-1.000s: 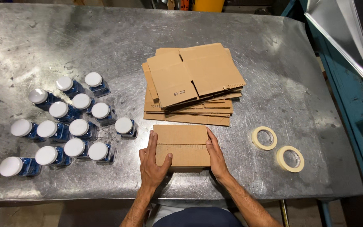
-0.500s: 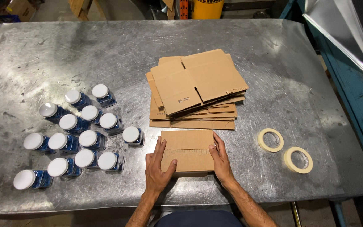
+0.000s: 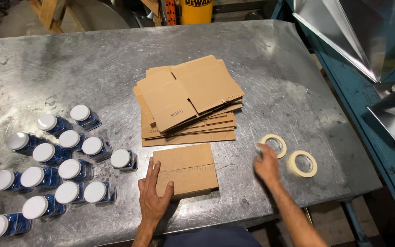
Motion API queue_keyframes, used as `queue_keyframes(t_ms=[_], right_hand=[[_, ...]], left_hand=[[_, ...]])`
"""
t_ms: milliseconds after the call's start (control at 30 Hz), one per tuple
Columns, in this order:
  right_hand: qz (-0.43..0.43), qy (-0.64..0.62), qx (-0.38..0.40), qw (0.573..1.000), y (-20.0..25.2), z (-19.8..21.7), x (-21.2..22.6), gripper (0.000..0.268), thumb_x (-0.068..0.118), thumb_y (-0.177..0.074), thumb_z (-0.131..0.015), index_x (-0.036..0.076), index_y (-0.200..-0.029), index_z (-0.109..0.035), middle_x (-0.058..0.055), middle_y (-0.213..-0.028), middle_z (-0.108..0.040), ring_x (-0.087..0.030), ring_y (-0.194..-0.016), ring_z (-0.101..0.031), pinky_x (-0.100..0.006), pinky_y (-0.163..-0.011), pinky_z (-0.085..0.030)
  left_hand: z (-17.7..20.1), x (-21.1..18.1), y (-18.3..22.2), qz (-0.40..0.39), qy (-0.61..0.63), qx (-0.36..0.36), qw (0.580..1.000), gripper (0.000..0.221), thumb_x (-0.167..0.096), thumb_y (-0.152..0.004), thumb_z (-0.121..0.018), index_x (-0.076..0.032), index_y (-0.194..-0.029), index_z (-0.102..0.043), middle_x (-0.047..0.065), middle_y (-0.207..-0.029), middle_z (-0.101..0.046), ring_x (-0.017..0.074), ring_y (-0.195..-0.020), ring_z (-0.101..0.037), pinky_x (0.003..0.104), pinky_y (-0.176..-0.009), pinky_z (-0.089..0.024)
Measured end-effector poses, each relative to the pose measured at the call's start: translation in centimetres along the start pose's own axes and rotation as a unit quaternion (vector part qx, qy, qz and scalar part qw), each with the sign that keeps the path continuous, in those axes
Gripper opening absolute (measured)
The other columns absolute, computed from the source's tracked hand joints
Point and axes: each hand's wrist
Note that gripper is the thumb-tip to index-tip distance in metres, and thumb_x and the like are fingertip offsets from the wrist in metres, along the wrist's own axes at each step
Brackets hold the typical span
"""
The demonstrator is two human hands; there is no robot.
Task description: The person assembles cardboard boxes by hand using tape, places two blue jars inside each box, and seals the tops with tape on a metal table.
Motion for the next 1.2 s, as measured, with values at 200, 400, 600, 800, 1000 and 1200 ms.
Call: queue_keyframes(t_ms=[200,400,600,800,1000,1200], right_hand=[[0.077,0.420,-0.041,0.903,-8.7,2.3,-13.8,0.062,0.014,-0.095,-0.074,0.026,-0.155,-0.063,-0.018,-0.165,-0.047,-0.038,-0.138,-0.054,-0.057,-0.111,-0.053],[0.178,0.335,-0.006,0.925,-13.5,2.1,-16.9,0.042,0.039,-0.104,-0.068,0.018,-0.140,-0.072,-0.019,-0.167,-0.049,-0.043,-0.151,-0.045,-0.061,-0.123,-0.041],[-0.039,-0.351,0.009,0.936,-6.4,1.8,-2.3,0.047,0.043,-0.121,-0.030,0.010,-0.154,-0.037,-0.020,-0.128,-0.067,-0.035,-0.121,-0.071,-0.061,-0.099,-0.061],[-0.091,-0.621,0.015,0.779,-1.5,-0.6,7.4,0.045,0.000,-0.101,-0.063,0.016,-0.142,-0.051,-0.015,-0.150,-0.049,-0.037,-0.142,-0.060,-0.062,-0.114,-0.058],[0.021,-0.653,0.055,0.755,3.2,-3.2,15.4,0.063,-0.007,-0.094,-0.072,0.002,-0.151,-0.049,-0.033,-0.150,-0.064,-0.032,-0.119,-0.072,-0.039,-0.101,-0.066],[0.053,-0.598,0.126,0.790,6.7,-7.0,17.5,0.055,-0.004,-0.084,-0.087,0.001,-0.134,-0.065,-0.019,-0.122,-0.077,-0.031,-0.108,-0.077,-0.042,-0.089,-0.069]], left_hand=[[0.2,0.0,-0.1,-0.005,0.008,0.003,1.000,0.072,-0.039,-0.102,-0.064,-0.018,-0.168,-0.044,0.017,-0.181,-0.039,0.0283,-0.149,-0.057,0.041,-0.101,-0.039],[0.2,-0.1,0.1,0.005,0.007,-0.001,1.000,0.073,-0.039,-0.101,-0.065,-0.021,-0.169,-0.044,0.012,-0.182,-0.039,0.0317,-0.137,-0.059,0.043,-0.099,-0.043],[-0.2,-0.1,0.0,0.001,0.015,-0.005,1.000,0.073,-0.038,-0.102,-0.065,-0.021,-0.169,-0.043,0.011,-0.182,-0.038,0.0288,-0.124,-0.063,0.041,-0.093,-0.043],[-0.3,-0.3,-0.1,-0.001,0.010,-0.010,1.000,0.073,-0.036,-0.101,-0.066,-0.021,-0.169,-0.043,0.011,-0.182,-0.038,0.0306,-0.120,-0.063,0.042,-0.094,-0.045],[-0.4,0.0,0.0,-0.002,0.009,-0.008,1.000,0.073,-0.039,-0.103,-0.065,-0.022,-0.170,-0.042,0.011,-0.182,-0.037,0.0301,-0.118,-0.063,0.041,-0.093,-0.045],[-0.5,-0.1,-0.1,-0.001,0.008,-0.012,1.000,0.074,-0.038,-0.101,-0.067,-0.021,-0.170,-0.043,0.010,-0.182,-0.038,0.0305,-0.119,-0.064,0.041,-0.091,-0.046]])
Point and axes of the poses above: each hand's wrist, its own y-axis away from the middle knuckle, its own z-axis out of the back of the hand, x = y × z
